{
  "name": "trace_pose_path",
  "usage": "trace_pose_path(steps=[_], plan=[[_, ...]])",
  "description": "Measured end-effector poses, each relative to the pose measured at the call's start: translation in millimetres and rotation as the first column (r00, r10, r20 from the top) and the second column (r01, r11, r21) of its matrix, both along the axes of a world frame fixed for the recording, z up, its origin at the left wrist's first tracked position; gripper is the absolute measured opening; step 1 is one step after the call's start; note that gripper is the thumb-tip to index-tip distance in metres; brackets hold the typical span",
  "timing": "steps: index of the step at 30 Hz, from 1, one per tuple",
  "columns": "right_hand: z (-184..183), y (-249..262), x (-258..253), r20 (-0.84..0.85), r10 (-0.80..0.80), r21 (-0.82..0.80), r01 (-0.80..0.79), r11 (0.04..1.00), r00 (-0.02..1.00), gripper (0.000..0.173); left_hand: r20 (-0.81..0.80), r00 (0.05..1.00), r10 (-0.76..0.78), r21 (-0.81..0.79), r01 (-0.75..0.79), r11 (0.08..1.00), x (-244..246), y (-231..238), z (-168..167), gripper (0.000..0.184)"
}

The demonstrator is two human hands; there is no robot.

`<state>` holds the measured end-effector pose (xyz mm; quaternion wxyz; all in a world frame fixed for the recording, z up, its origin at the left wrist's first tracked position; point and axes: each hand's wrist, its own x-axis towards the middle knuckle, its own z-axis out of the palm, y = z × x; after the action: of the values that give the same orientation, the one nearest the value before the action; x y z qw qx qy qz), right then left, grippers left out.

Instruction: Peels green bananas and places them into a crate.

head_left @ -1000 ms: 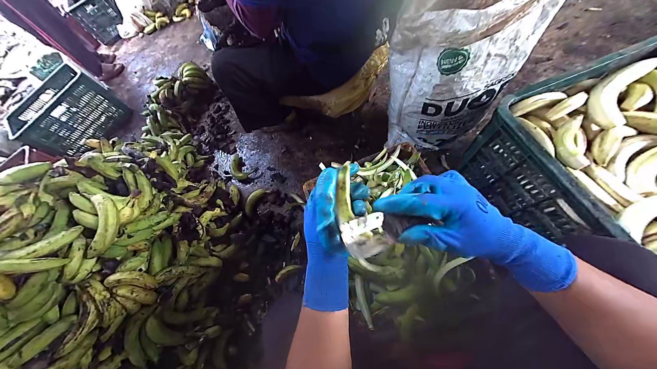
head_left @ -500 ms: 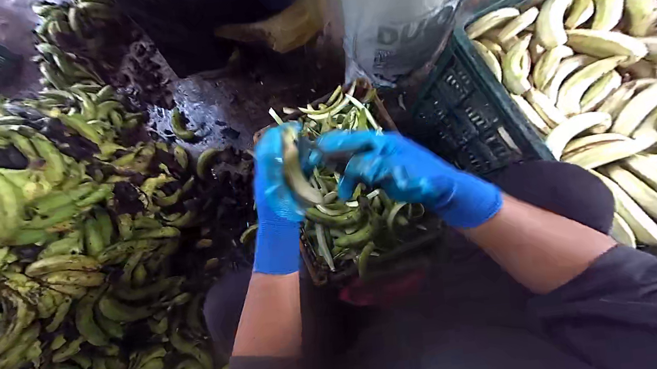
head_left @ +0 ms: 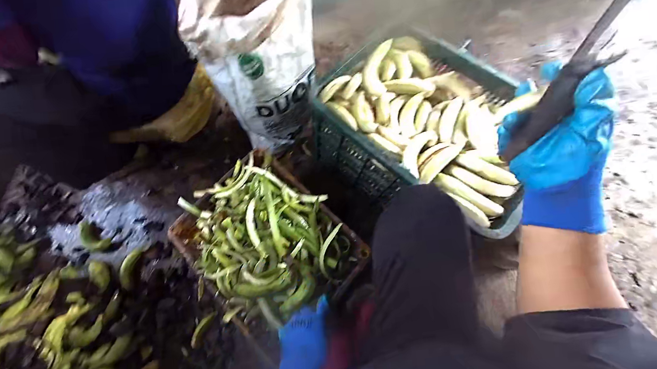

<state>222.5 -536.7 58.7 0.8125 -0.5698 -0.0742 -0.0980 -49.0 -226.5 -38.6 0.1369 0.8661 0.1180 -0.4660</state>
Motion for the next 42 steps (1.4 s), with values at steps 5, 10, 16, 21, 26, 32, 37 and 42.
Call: trace_pose_path(steps=[5, 10, 16, 21, 26, 32, 37, 42], plan=[[-42, -50, 15, -0.262, -0.171, -0.202, 0.119, 0.972, 0.95, 0.036, 0.088, 0.995, -0.053, 0.001, 0.053, 0.999, 15, 44, 17, 0.048], [-48, -36, 72, -0.376, -0.106, -0.387, -0.052, 0.921, 0.92, 0.041, 0.184, 0.982, -0.036, 0.077, 0.022, 0.997, 18, 81, 32, 0.043], [-52, -5, 161, -0.421, -0.078, -0.316, -0.066, 0.946, 0.904, 0.051, 0.577, 0.806, -0.132, 0.144, 0.058, 0.988, 50, 48, 37, 0.045], [-96, 2, 194, -0.503, -0.247, -0.449, -0.006, 0.893, 0.828, 0.057, 0.102, 0.971, -0.214, 0.259, 0.182, 0.949, 85, 27, 16, 0.056], [-91, -26, 202, -0.518, -0.215, -0.379, 0.003, 0.925, 0.828, 0.06, 0.032, 0.984, -0.176, 0.307, 0.158, 0.939, 83, 28, 20, 0.053], [-75, -55, 235, -0.328, -0.259, -0.631, -0.007, 0.775, 0.908, 0.056, -0.095, 0.981, -0.167, 0.245, 0.186, 0.951, 85, 27, 28, 0.047], [-77, -39, 251, -0.317, -0.255, -0.857, -0.161, 0.489, 0.913, 0.045, -0.209, 0.975, -0.073, 0.301, 0.136, 0.944, 78, 38, 13, 0.055], [-88, -33, 239, -0.336, -0.262, -0.94, -0.337, 0.044, 0.905, 0.031, -0.283, 0.957, -0.06, 0.275, 0.141, 0.951, 81, 39, 18, 0.054]])
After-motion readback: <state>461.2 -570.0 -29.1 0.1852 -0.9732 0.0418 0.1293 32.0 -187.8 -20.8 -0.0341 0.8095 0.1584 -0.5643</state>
